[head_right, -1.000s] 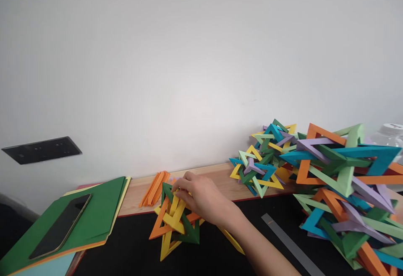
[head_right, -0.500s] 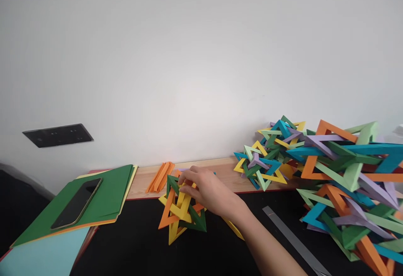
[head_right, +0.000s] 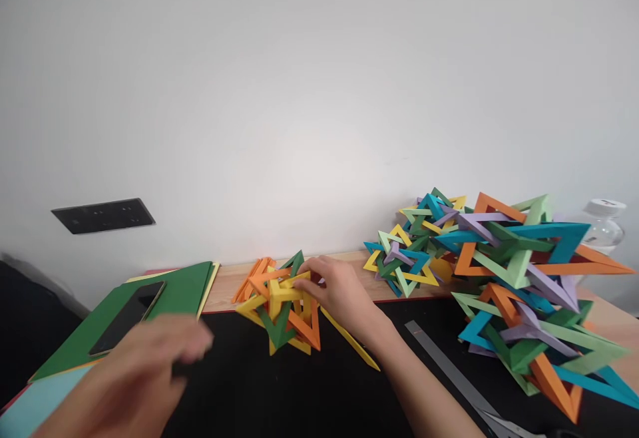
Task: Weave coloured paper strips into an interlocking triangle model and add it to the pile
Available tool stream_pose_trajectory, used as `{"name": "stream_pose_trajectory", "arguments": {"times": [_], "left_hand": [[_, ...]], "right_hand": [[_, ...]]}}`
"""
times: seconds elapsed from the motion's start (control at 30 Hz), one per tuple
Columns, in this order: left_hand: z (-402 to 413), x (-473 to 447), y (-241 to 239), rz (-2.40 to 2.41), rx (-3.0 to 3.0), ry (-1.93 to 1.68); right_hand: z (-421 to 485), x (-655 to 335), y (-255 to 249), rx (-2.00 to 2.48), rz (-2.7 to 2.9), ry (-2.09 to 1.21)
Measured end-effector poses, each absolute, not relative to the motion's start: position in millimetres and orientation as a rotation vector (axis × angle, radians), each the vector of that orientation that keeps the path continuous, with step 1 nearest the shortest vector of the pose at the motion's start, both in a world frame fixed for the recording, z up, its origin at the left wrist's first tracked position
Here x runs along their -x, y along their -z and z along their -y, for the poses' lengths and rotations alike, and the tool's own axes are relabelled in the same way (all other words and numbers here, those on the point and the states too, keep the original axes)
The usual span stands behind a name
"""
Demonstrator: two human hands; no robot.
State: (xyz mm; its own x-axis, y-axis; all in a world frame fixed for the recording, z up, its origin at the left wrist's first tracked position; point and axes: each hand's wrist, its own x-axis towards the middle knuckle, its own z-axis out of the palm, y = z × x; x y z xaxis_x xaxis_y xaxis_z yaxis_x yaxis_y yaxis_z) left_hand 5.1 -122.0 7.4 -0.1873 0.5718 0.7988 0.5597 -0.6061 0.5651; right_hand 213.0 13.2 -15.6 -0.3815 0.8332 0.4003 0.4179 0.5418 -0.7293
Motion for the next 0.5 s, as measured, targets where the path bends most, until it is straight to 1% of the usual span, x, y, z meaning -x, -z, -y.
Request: {"name": "stream_pose_trajectory", "arguments": {"times": [0.07, 0.1, 0.13, 0.2, 0.33, 0.5], "left_hand": [[86.9, 2.1, -0.8, -1.508, -1.997, -1.867], [71.3, 5.3, 5.1, -1.625, -1.987, -1.699], [57.8, 8.1, 12.5, -1.650, -1.979, -1.571], [38.2, 12.4, 29.4, -1.589, -1.954, -1.461], [22.5, 15.2, 57.4, -1.510, -1.920, -1.510], [19.6, 15.6, 69.9, -1.463, -1.938, -1.569]], "right_hand": [[-16.8, -215.7, 24.2, 1.002, 1.832, -0.826], [-18.7, -215.9, 30.0, 0.989, 1.748, -0.910], [-20.4, -215.2, 36.6, 0.966, 1.666, -0.996], [-23.0, -211.8, 51.5, 0.917, 1.565, -1.128], [-25.1, -203.6, 79.4, 0.892, 1.533, -1.166], [-27.6, -201.7, 93.2, 0.886, 1.534, -1.111]]}}
